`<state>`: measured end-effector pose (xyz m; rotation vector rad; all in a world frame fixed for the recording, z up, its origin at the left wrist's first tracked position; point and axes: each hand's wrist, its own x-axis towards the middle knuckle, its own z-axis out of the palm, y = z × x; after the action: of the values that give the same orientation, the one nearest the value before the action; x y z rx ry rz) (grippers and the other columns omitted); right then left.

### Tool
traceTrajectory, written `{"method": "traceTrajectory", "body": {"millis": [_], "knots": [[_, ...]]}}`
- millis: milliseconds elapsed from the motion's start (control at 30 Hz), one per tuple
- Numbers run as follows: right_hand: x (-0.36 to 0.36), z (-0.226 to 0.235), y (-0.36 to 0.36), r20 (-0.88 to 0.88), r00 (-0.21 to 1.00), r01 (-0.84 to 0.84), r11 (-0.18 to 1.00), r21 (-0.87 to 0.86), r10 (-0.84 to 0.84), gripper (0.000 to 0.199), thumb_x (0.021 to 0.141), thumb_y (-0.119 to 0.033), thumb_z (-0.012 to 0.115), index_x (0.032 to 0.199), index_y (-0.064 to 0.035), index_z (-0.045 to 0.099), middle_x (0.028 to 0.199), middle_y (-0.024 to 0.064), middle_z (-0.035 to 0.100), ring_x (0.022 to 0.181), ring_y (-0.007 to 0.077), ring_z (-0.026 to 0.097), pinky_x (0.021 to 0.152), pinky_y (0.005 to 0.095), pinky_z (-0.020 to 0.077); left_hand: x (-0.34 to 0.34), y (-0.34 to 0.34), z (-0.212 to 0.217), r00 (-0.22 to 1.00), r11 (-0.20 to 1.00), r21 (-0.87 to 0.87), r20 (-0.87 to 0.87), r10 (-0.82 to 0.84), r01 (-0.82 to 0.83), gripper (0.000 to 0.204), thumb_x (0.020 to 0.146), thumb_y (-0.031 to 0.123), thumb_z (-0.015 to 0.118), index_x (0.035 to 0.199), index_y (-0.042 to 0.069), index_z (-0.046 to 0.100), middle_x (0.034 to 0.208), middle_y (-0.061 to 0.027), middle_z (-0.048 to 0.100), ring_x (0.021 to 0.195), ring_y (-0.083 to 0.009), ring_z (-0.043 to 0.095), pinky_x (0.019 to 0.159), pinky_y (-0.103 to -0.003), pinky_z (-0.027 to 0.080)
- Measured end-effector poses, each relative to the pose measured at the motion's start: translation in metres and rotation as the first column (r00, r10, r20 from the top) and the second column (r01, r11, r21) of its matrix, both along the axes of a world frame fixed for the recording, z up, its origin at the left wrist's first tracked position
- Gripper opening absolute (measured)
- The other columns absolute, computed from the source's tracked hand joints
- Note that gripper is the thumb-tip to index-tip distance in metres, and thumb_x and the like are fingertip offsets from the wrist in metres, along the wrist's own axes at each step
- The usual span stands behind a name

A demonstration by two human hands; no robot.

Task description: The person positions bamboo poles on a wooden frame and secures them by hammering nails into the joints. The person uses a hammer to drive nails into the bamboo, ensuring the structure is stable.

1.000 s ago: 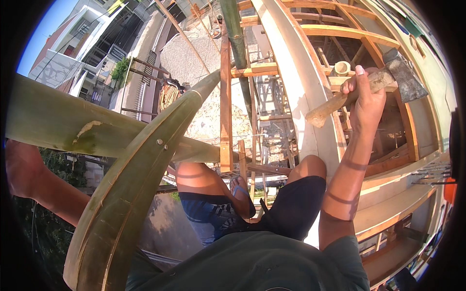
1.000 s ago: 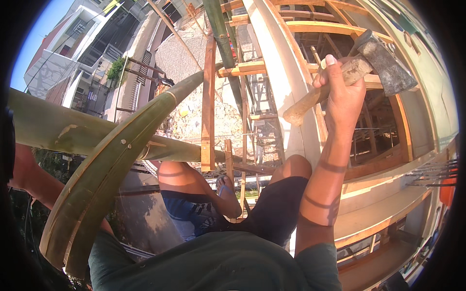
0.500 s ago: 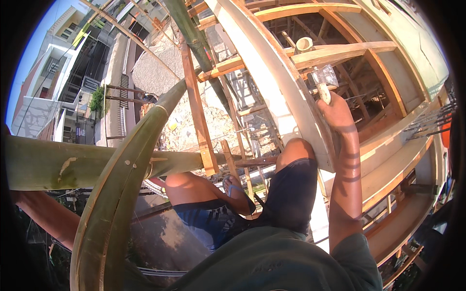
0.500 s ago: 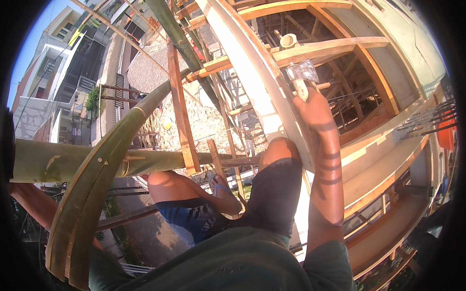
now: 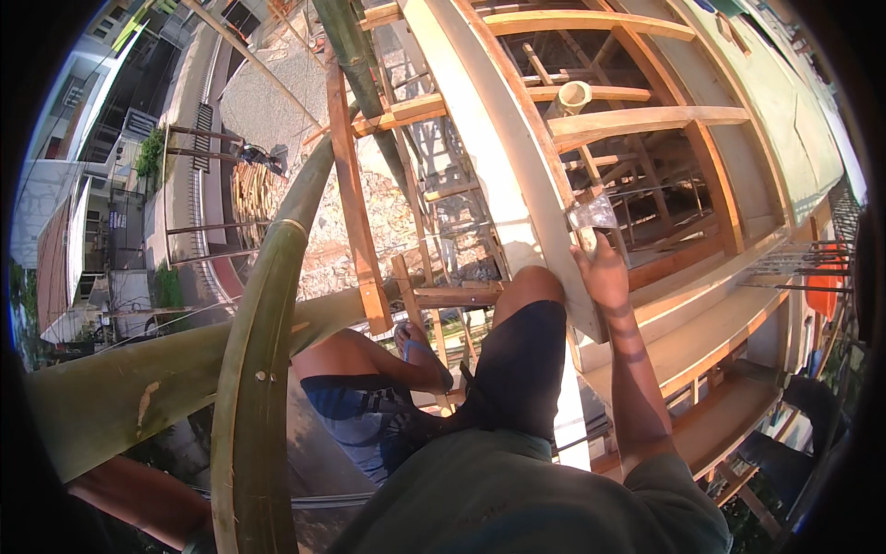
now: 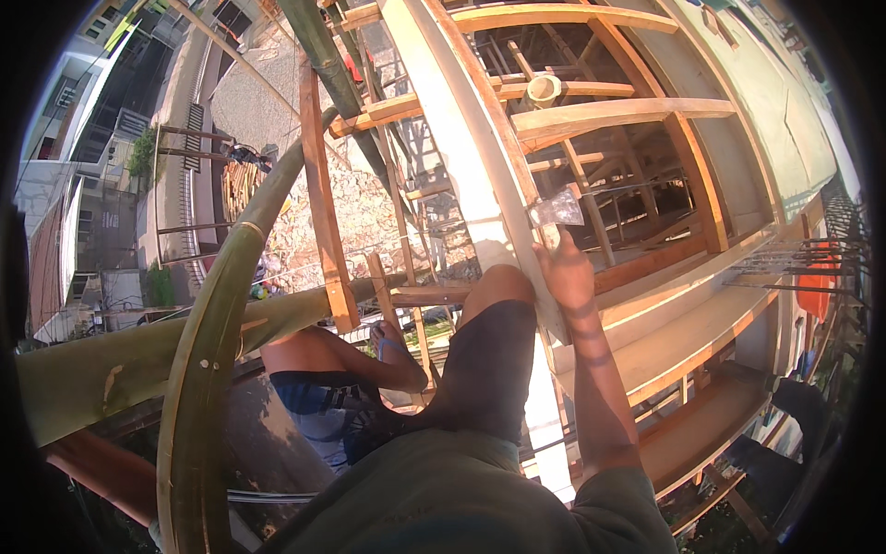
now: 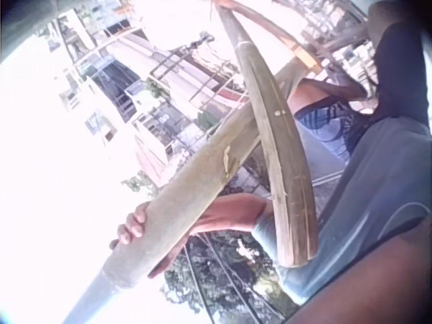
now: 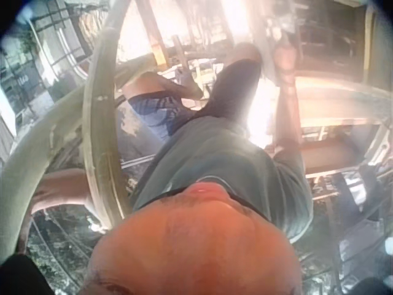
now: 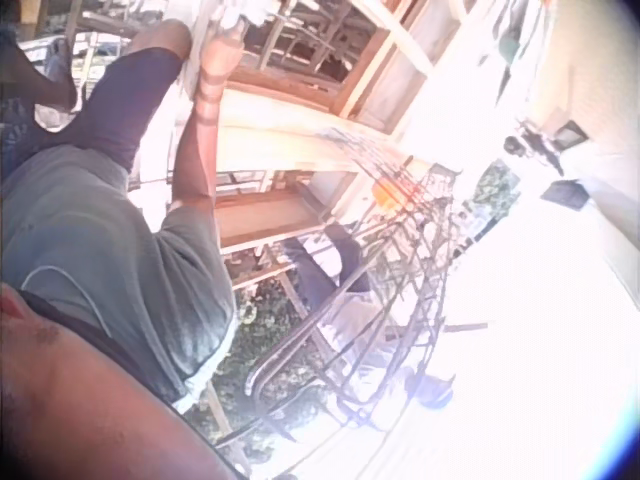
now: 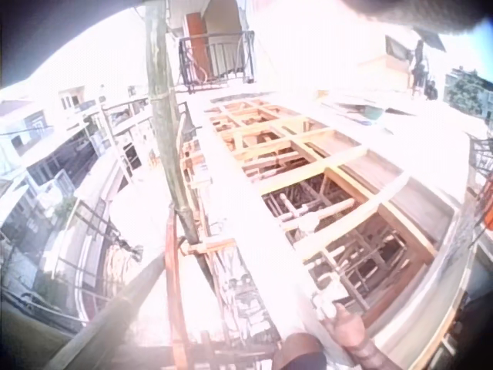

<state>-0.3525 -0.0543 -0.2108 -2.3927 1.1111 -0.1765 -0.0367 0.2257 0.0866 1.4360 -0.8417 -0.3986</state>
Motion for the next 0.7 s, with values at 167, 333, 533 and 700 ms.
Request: {"method": "traceTrajectory", "body": {"millis": [167, 333, 533, 700], "knots": [[0.001, 0.002, 0.012, -0.312, 0.943, 0.136, 0.99, 0.044, -0.116, 0.071, 0.087, -0.048, 0.076, 0.136, -0.0009, 0.054, 0.092, 0.0279, 0.073, 0.091, 0.0448, 0.072, 0.08, 0.0516, 0.0575, -0.024, 0.109, 0.055, 0.992, 0.954, -0.295, -0.127, 0.018, -0.055, 0.03, 0.107, 0.032, 0.048, 0.105, 0.013, 0.07, 0.088, -0.0039, 0.07, 0.075, -0.0179, 0.07, 0.072, -0.037, 0.05], [0.014, -0.004, 0.0, -0.376, 0.925, 0.051, 0.998, -0.026, -0.057, 0.068, 0.087, -0.052, 0.074, 0.131, -0.0027, 0.055, 0.092, 0.0262, 0.073, 0.092, 0.0461, 0.072, 0.081, 0.0529, 0.0572, -0.071, 0.166, 0.127, 0.974, 0.864, -0.456, -0.165, 0.152, -0.212, 0.028, 0.107, 0.029, 0.048, 0.102, 0.014, 0.071, 0.082, -0.0019, 0.071, 0.07, -0.0165, 0.07, 0.068, -0.034, 0.05], [0.025, -0.007, -0.006, -0.467, 0.884, 0.015, 1.0, -0.001, -0.013, 0.074, 0.091, -0.058, 0.067, 0.14, -0.0051, 0.05, 0.102, 0.0291, 0.073, 0.097, 0.0487, 0.07, 0.082, 0.0565, 0.0563, -0.076, 0.146, 0.169, 0.96, 0.825, -0.491, -0.131, 0.248, -0.281, 0.027, 0.108, 0.025, 0.049, 0.098, 0.015, 0.072, 0.076, 0.0005, 0.072, 0.064, -0.0148, 0.07, 0.062, -0.031, 0.05], [0.009, -0.026, -0.011, -0.465, 0.885, 0.006, 1.0, -0.025, -0.017, 0.081, 0.091, -0.063, 0.063, 0.15, -0.0113, 0.043, 0.118, 0.0274, 0.071, 0.104, 0.0487, 0.069, 0.088, 0.0567, 0.0552, -0.059, 0.153, 0.166, 0.985, 0.894, -0.436, -0.167, 0.033, -0.104, 0.038, 0.108, 0.033, 0.045, 0.097, 0.012, 0.075, 0.081, -0.0043, 0.076, 0.067, -0.02, 0.074, 0.066, -0.035, 0.055]]}}
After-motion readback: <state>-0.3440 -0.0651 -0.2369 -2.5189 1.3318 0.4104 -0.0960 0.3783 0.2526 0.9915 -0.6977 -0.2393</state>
